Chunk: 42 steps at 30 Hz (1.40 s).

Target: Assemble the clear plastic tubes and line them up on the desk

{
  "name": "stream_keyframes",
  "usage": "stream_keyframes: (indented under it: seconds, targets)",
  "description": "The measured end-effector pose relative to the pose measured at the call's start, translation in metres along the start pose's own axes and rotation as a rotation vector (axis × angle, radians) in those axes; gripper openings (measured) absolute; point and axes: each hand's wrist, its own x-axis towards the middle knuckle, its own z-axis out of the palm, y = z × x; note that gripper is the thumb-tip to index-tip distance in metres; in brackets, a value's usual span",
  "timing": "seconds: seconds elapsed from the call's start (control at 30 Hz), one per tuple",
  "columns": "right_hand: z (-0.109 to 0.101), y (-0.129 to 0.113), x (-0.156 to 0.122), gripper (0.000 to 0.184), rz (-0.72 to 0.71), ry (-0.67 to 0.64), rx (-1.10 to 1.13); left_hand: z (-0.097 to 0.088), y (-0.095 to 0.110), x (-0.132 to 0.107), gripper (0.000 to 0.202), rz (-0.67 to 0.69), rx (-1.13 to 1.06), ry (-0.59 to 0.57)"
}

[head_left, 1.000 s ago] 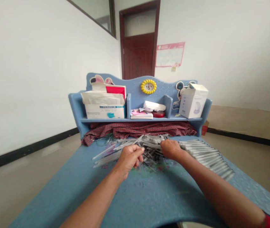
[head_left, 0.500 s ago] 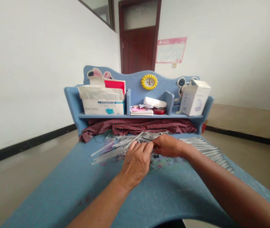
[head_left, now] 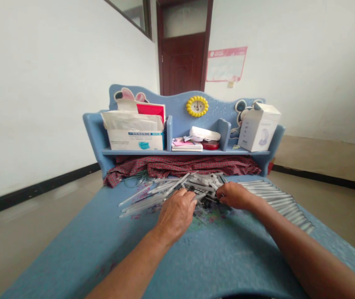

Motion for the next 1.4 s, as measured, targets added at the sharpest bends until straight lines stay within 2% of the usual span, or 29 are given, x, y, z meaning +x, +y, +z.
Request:
stream_keyframes:
  seconds: [0.23, 0.47, 0.53, 0.67, 0.77, 0.9, 1.1, 1.27, 1.4]
  targets:
    - [0.011, -0.004, 0.005, 0.027, 0.004, 0.007, -0.062, 0.005, -0.002, -0.001, 0.022, -0.025, 0.007, -0.045]
    - [0.006, -0.002, -0.002, 0.020, -0.007, 0.089, 0.060, 0.009, -0.002, -0.001, 0.021, -0.039, -0.133, -0.040]
    - [0.005, -0.002, -0.006, 0.018, -0.045, 0.101, 0.313, 0.009, 0.000, 0.000, 0.019, -0.069, -0.227, -0.033]
    - [0.008, -0.011, -0.010, 0.012, -0.184, 0.093, 1.226, 0.008, 0.003, 0.002, 0.018, -0.184, -0.453, -0.042]
    - [0.013, -0.020, -0.009, 0.016, -0.272, 0.070, 1.546, 0.008, 0.005, 0.003, 0.017, -0.222, -0.613, -0.037]
    - [0.017, -0.026, -0.008, 0.016, -0.331, 0.075, 1.720, 0.008, 0.007, 0.004, 0.017, -0.279, -0.765, -0.047]
    - [0.021, -0.029, -0.007, 0.019, -0.345, 0.066, 1.841, 0.005, 0.011, 0.004, 0.016, -0.330, -0.921, -0.060]
    - [0.022, -0.034, -0.008, 0.021, -0.328, 0.065, 1.895, 0.002, 0.014, 0.002, 0.016, -0.335, -1.078, -0.090]
    - [0.020, -0.036, -0.010, 0.021, -0.316, 0.085, 1.855, 0.000, 0.016, 0.002, 0.016, -0.362, -1.253, -0.138]
